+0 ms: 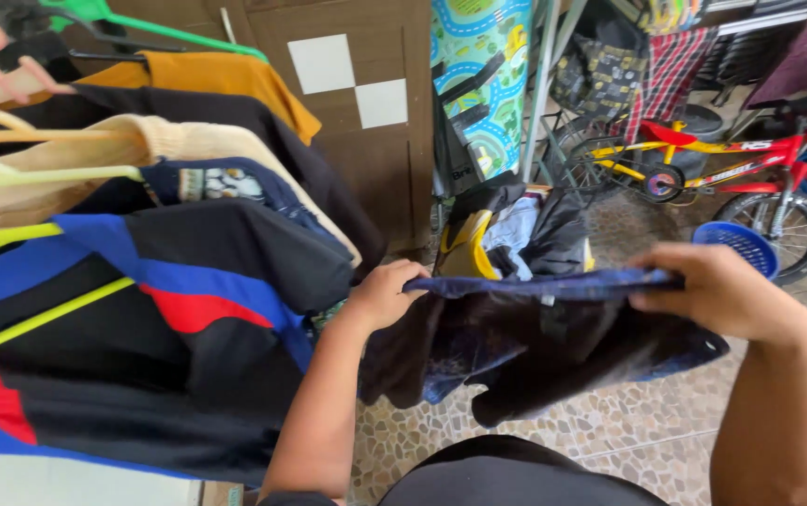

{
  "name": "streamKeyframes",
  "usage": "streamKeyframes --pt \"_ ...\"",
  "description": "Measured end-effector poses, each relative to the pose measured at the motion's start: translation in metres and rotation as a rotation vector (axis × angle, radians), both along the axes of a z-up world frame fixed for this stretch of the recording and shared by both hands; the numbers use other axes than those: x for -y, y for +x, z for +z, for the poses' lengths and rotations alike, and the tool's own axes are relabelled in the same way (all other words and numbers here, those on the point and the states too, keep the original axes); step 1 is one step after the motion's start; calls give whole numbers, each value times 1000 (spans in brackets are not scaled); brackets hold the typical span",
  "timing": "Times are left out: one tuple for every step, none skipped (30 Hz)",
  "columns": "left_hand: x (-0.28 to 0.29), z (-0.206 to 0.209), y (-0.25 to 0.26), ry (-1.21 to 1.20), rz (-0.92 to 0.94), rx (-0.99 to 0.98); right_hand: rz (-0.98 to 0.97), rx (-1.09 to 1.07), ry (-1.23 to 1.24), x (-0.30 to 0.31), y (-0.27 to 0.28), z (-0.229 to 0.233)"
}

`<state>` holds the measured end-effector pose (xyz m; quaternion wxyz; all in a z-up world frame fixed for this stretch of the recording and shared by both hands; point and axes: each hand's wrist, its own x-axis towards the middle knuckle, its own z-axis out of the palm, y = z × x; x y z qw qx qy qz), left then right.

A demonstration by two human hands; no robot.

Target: The person picks up a patterned shirt, places it on a yellow hanger, and hangs it on a clothing rack. They then button the shirt while it is on the hanger. Afterward, they pick up a light blue shirt from a pile and fold it by hand.

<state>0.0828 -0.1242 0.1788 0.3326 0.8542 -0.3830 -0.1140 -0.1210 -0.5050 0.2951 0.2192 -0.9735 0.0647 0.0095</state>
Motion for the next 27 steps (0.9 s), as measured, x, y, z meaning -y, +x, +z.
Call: streamKeyframes --pt "12 4 -5 -3 -8 3 -8 3 -3 12 -11 1" --pt "24 7 -11 -76 4 -72 -35 -64 42 24 -22 1" --pt "36 10 -16 -148 17 -149 -62 -132 90 36 -33 1" --pt "53 7 -21 -151 9 -148 -69 -130 87 56 -42 -6" --pt "70 4 -26 -274 10 -263 -79 -40 307 77 -52 -15" --pt "87 1 -31 -396 11 -379 -88 54 526 98 -61 -23" --pt "101 9 -41 -397 3 -378 -94 58 524 129 -72 -41" --pt "116 17 -50 -314 -71 -338 -26 170 647 160 -83 -59" --pt "130 24 -59 -231 -142 -296 45 282 769 192 -94 -78" --pt "144 20 -64 -233 -148 -295 41 285 766 206 -103 -89" --pt "157 15 -69 -230 -158 -334 -1 361 965 219 -111 -100" --pt "171 11 -74 -227 -167 -373 -42 437 1163 233 -119 -111" --pt "186 -6 -80 -227 -171 -375 -46 438 1161 240 -122 -111" --pt "201 -22 -85 -539 -100 -825 -176 415 1053 248 -125 -111" --pt "215 -40 -92 -849 -12 -1276 -305 385 944 255 -129 -112" --pt "232 -60 -102 -848 -14 -1283 -311 383 941 268 -138 -120" --pt "248 -78 -110 -924 37 -1487 -284 399 1055 281 -146 -126" --pt "264 -96 -118 -997 91 -1693 -256 414 1169 294 -153 -133" --pt "274 -98 -129 -998 88 -1695 -257 414 1166 304 -155 -132" --pt "284 -100 -140 -1018 -197 -1692 -363 520 1222 314 -158 -130" --pt "293 -101 -150 -1025 -482 -1672 -470 627 1275 323 -160 -129" --pt "302 -79 -157 -1027 -484 -1674 -472 626 1271 324 -162 -119" --pt "310 -57 -166 -598 -410 -1266 -565 632 1182 324 -166 -109" --pt "317 -35 -174 -191 -329 -841 -656 634 1090 324 -169 -100" --pt "326 -54 -173 -191 -330 -845 -660 632 1088 328 -170 -105" --pt "335 -73 -173 -470 -293 -1066 -657 625 1015 332 -171 -110" --pt "343 -89 -170 -757 -247 -1273 -650 620 944 336 -169 -113"
